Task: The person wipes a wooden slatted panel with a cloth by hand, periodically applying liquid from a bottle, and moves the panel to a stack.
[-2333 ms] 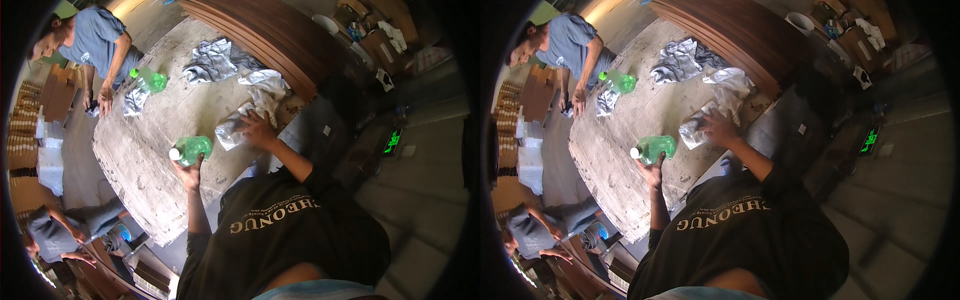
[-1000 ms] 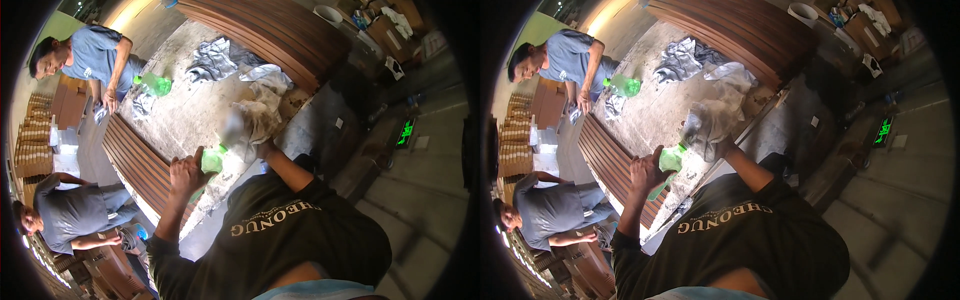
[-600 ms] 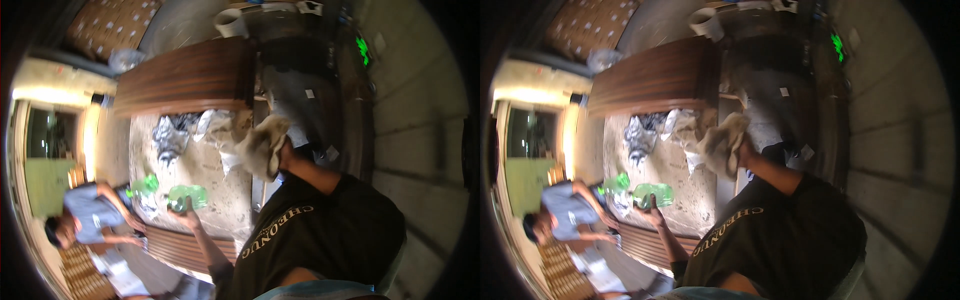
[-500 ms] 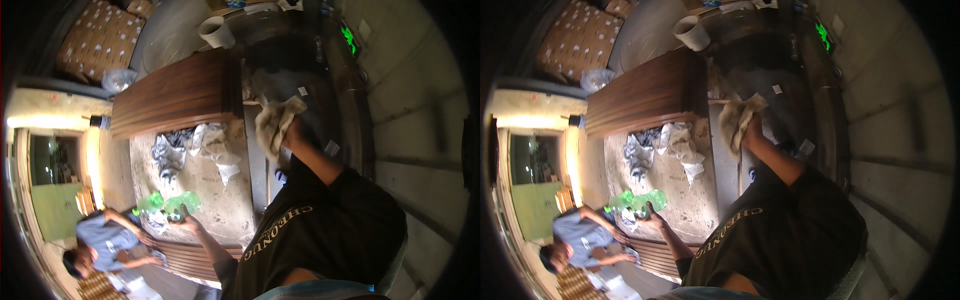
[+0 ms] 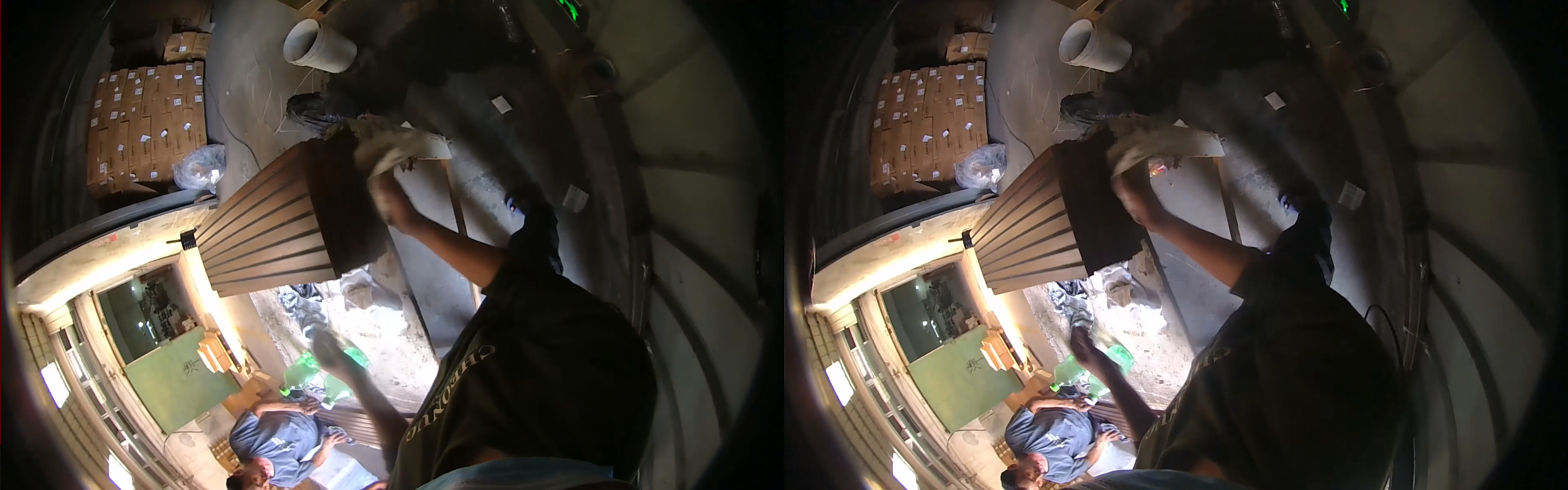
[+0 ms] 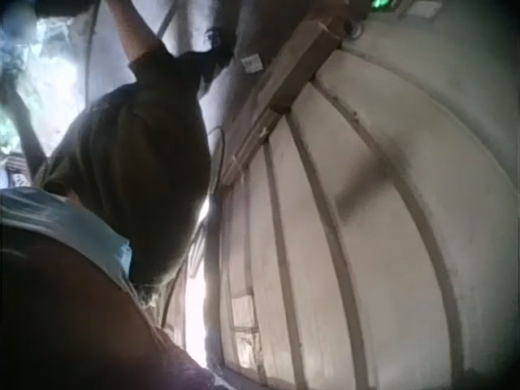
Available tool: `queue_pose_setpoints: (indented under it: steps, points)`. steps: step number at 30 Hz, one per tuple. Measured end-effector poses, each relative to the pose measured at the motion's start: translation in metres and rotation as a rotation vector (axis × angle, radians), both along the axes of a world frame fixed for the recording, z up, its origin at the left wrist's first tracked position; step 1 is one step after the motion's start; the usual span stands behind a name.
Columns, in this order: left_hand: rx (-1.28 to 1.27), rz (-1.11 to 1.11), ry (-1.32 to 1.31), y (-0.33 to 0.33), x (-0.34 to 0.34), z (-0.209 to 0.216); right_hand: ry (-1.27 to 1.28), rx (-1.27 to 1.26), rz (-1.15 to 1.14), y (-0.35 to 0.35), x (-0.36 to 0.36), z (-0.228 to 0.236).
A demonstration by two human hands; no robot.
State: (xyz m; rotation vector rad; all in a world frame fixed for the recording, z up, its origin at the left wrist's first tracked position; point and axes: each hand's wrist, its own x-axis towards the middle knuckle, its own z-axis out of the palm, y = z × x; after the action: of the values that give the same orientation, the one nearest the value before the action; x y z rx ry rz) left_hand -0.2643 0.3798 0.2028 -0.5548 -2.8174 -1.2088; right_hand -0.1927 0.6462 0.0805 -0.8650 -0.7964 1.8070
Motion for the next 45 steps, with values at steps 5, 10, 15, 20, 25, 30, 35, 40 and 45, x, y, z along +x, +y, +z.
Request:
queue_pose_setpoints:
  steps: [5,10,15,20,25,30,35,40,45]
  points:
    - [-0.41,-0.641,0.529,0.167,-0.09,0.022,-0.653,0.471,-0.236,-0.016,-0.091,-0.018]
    - [-0.539,-0.746,0.492,0.185,-0.128,-0.01,-0.38,0.101,-0.13,-0.101,-0.089,-0.027]
    - [-0.569,-0.791,0.522,0.194,-0.116,-0.01,-0.388,0.387,-0.306,0.003,-0.112,-0.02]
    - [-0.581,-0.689,0.456,0.188,-0.119,-0.008,-0.496,0.085,-0.722,0.068,0.046,-0.078]
    - [-0.525,-0.665,0.431,0.189,-0.117,-0.008,-0.434,0.109,-0.881,0.067,0.073,-0.056]
    - [-0.532,-0.697,0.446,0.195,-0.114,-0.008,-0.452,0.578,-0.464,0.047,-0.108,-0.028]
    - [-0.582,-0.624,0.475,0.192,-0.113,-0.006,-0.215,0.212,-0.171,-0.058,-0.086,-0.076]
    - [-0.571,-0.66,0.485,0.189,-0.12,-0.008,-0.111,0.295,-0.19,0.016,-0.086,-0.038]
    - [-0.585,-0.659,0.481,0.186,-0.12,-0.01,-0.197,0.38,-0.2,0.044,-0.115,-0.031]
